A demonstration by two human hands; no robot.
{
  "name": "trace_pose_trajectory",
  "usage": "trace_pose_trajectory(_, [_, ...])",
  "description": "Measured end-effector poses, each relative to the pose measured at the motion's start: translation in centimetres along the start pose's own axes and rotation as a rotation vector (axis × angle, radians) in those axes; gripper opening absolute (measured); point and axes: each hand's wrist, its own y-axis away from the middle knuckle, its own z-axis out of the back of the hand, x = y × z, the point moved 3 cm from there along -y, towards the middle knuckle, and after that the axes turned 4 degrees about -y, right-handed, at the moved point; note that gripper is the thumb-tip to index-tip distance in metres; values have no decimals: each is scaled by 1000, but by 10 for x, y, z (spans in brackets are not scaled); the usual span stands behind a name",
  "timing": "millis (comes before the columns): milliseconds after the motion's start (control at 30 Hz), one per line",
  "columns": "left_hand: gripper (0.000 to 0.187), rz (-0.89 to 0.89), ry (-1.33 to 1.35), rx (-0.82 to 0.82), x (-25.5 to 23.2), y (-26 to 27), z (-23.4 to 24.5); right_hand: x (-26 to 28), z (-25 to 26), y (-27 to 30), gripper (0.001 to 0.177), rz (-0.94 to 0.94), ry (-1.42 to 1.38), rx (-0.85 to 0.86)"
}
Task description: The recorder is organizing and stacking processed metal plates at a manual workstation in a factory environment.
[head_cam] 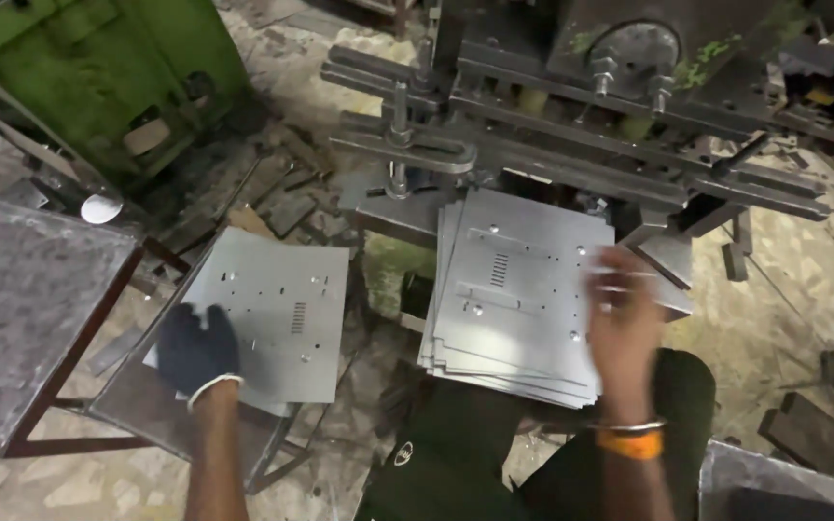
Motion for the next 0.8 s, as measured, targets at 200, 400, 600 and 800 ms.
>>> trace_pose_trajectory(200, [47, 76, -242, 138, 53, 1, 6, -27, -231, 152, 58, -410, -333, 814])
trace_pose_trajectory(400, [48, 165, -214, 310, 65, -13, 6, -45, -317, 231, 45, -924, -599, 803])
trace_pose_trajectory(600, [65, 532, 353, 732, 68, -28, -14, 101, -206, 150, 43, -910, -467, 810])
trace_pose_trajectory(800, [57, 297, 819, 833, -43, -7, 16, 34, -100, 128, 48, -887, -656, 544])
